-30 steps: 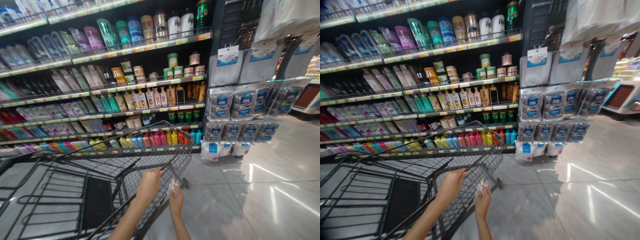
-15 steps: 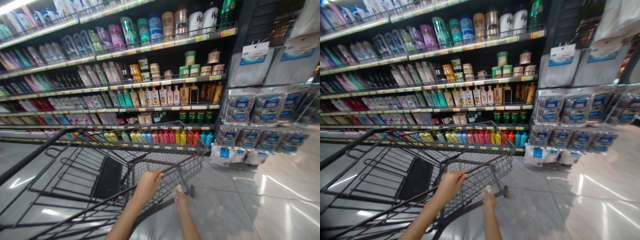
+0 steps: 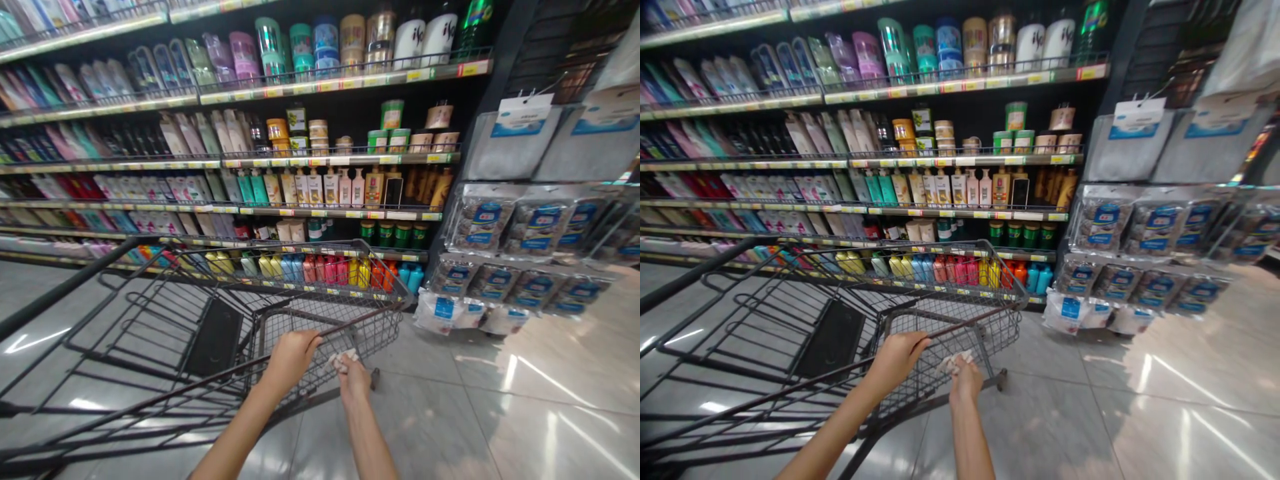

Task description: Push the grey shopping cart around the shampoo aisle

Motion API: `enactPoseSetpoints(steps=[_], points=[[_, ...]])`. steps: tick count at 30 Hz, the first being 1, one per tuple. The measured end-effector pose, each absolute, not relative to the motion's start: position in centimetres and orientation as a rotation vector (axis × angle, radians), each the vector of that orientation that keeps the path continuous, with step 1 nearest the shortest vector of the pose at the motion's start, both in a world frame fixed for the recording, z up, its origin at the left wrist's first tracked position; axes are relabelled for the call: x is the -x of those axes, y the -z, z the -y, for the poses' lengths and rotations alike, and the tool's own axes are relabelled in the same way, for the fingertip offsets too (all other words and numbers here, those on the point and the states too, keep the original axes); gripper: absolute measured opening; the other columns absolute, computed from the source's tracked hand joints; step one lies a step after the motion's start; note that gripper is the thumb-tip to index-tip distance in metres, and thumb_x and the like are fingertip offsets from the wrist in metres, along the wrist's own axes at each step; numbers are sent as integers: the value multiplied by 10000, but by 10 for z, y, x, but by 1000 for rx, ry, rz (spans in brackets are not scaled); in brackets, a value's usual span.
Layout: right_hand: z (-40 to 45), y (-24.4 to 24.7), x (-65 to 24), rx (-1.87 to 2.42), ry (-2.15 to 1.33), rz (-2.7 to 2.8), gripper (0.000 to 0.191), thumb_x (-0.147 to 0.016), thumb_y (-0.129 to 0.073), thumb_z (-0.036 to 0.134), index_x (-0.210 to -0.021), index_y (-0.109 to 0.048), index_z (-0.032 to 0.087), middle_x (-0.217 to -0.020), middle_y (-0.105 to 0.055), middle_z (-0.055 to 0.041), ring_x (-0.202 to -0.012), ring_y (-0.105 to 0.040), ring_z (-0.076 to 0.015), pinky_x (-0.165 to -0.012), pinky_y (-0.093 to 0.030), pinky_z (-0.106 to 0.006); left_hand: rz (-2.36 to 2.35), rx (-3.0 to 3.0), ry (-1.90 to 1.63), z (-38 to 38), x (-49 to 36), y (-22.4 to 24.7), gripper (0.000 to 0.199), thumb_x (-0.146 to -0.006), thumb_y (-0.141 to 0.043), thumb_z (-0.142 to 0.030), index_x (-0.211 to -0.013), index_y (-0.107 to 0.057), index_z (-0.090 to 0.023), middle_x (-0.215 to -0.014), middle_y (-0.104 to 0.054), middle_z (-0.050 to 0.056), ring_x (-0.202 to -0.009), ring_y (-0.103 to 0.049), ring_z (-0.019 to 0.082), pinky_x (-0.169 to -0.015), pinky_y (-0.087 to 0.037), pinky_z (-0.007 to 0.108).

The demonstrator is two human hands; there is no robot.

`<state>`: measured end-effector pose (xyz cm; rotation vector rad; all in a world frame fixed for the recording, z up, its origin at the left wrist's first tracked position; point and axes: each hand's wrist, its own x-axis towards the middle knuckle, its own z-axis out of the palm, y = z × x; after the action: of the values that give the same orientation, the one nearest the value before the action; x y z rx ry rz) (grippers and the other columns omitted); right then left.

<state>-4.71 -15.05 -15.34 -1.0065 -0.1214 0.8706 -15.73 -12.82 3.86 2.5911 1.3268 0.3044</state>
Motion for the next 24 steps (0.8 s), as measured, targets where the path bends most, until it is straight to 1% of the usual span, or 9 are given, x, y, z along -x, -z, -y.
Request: enactPoseSetpoints(steps=[2,6,9,13,16,18,21,24], points=[[153,139,53,997,-869,89,257,-556,-741,351,-640,-573,177,-556,-603,0,-518,-590,-146,-504,-492,-274,-1328,-2595,-301,128,156,-38,300,-927,-388,-271,-845,-665,-190,-794,-713,74,-785,-672,205,-655,-418,252],[157,111,61,969,-886,105,270,-596,-720,360,-753,-627,161,-677,-665,-32,-623,-624,-166,-584,-499,-284,-1325,-2595,-301,129,155,-38,296,-931,-383,-263,-879,-665,-191,-842,-722,69,-828,-676,192,-689,-427,242],[160,107,61,978,-882,138,292,-605,-705,360,-801,-635,154,-721,-676,-34,-664,-624,-171,-620,-486,-284,-1332,-2589,-298,131,154,-38,279,-930,-391,-258,-920,-662,-192,-874,-728,65,-846,-679,191,-702,-430,242],[165,127,58,1059,-808,121,289,-543,-712,349,-737,-600,167,-679,-652,1,-642,-589,-159,-610,-445,-262,-1344,-2593,-275,133,154,-38,281,-930,-401,-273,-864,-662,-190,-819,-728,60,-792,-684,200,-654,-423,246],[166,147,54,1110,-751,130,276,-511,-711,323,-708,-583,179,-665,-641,23,-656,-577,-153,-636,-431,-252,-1357,-2595,-273,133,153,-37,264,-927,-412,-272,-907,-663,-195,-869,-734,59,-836,-688,208,-673,-433,249],[165,160,51,1128,-736,146,271,-502,-703,324,-699,-585,183,-670,-645,25,-655,-575,-153,-642,-431,-252,-1370,-2598,-276,133,152,-37,259,-925,-418,-272,-927,-666,-200,-888,-736,60,-856,-690,210,-686,-441,249],[164,178,45,1163,-730,145,251,-493,-685,325,-671,-579,183,-662,-647,23,-637,-577,-156,-626,-431,-252,-1381,-2607,-279,134,153,-37,264,-924,-422,-279,-903,-675,-206,-850,-737,57,-831,-695,203,-676,-448,241],[163,196,41,1211,-725,122,225,-500,-665,325,-650,-581,180,-610,-631,28,-598,-570,-157,-591,-426,-252,-1388,-2619,-282,136,153,-37,264,-920,-428,-274,-892,-680,-204,-846,-740,55,-824,-698,205,-678,-459,244]])
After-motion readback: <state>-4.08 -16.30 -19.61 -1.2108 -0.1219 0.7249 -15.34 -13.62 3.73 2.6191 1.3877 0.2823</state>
